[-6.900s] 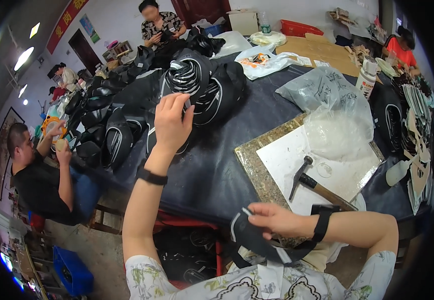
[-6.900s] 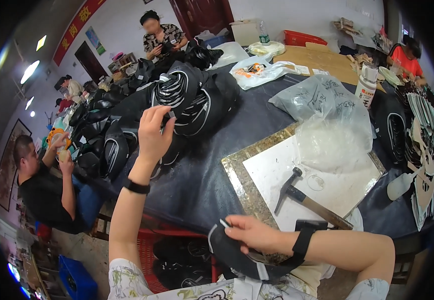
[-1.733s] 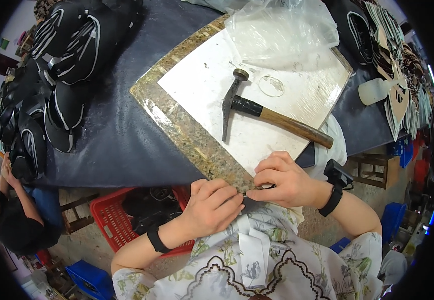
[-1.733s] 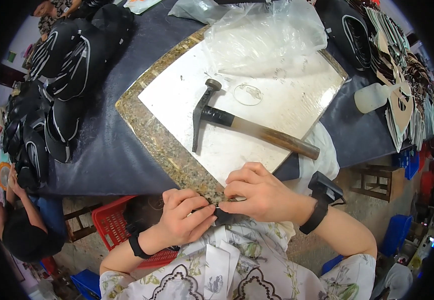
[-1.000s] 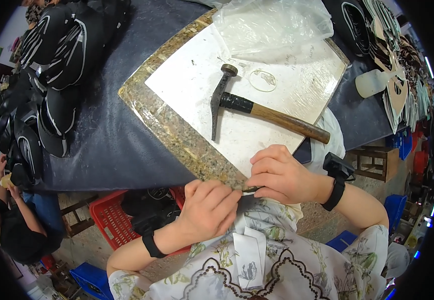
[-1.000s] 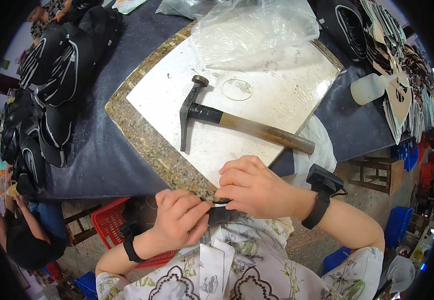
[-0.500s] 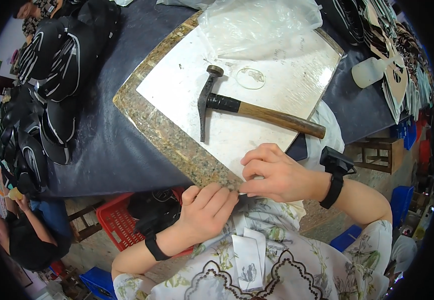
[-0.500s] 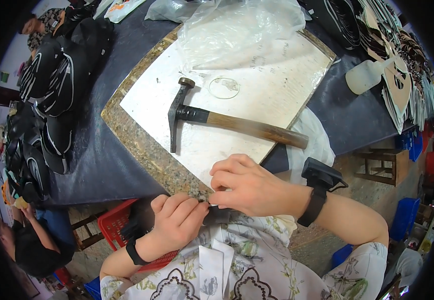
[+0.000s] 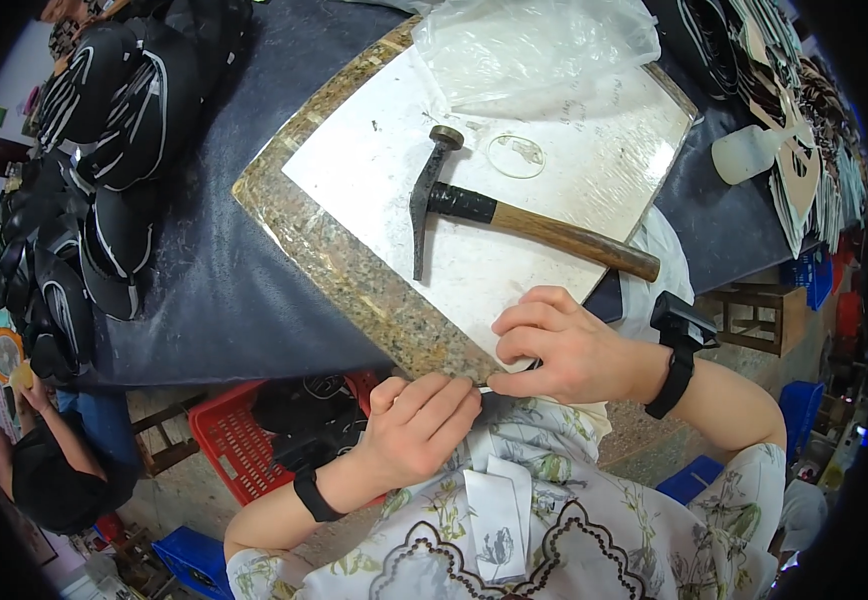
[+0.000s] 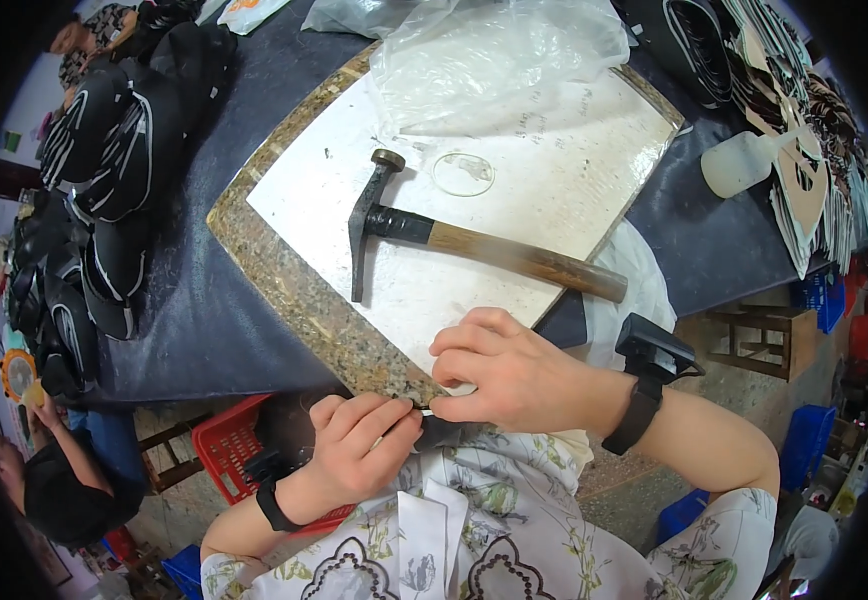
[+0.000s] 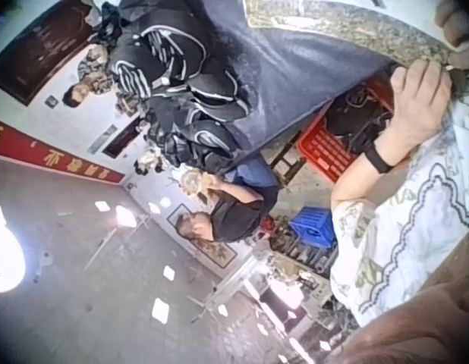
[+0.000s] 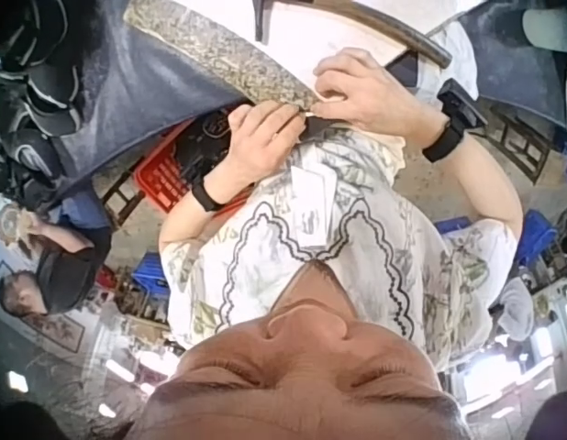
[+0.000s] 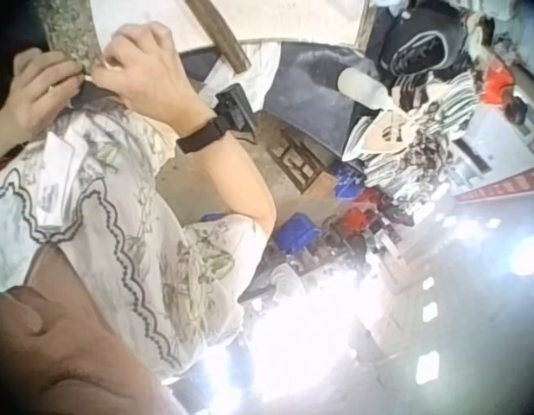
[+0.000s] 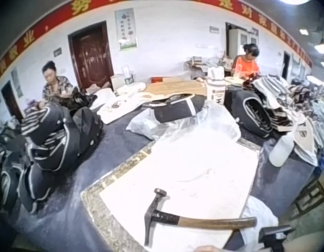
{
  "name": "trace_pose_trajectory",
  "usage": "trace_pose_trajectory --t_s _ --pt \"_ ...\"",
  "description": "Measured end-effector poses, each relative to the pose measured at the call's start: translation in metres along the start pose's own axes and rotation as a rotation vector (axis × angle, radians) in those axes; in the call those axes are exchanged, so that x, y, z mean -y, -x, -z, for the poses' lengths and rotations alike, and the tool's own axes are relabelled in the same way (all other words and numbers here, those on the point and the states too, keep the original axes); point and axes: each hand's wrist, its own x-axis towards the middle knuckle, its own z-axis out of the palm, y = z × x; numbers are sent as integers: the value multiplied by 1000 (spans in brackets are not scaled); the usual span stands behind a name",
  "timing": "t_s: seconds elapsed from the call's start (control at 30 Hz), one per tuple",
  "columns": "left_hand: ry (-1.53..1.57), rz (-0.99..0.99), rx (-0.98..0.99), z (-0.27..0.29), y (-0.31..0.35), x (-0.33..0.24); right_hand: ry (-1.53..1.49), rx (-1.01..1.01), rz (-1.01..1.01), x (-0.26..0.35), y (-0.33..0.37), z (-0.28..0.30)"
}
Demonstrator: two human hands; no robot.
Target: The worker applies adhesive from a bottle to shoe upper components and hammers them onto a form to shape the heel.
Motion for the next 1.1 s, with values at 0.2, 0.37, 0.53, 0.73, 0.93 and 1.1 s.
trace_pose_trajectory --t_s 0.2,0.37,0.53,0.73,0.93,1.1 --pt "80 137 -40 -3 0 -1 -17 5 5 -2 -1 1" --pt "-21 35 -43 0 3 -3 -25 14 0 -2 -1 1" --pt "-49 -8 -14 0 3 -3 27 -18 37 -1 1 -2" --pt "-4 8 0 1 0 -1 94 -5 88 1 -7 7" --pt "-7 1 16 2 0 -2 173 -273 -197 -22 -26 37" --pt "-31 -7 -7 0 0 -4 265 -119 -453 -40 -56 26"
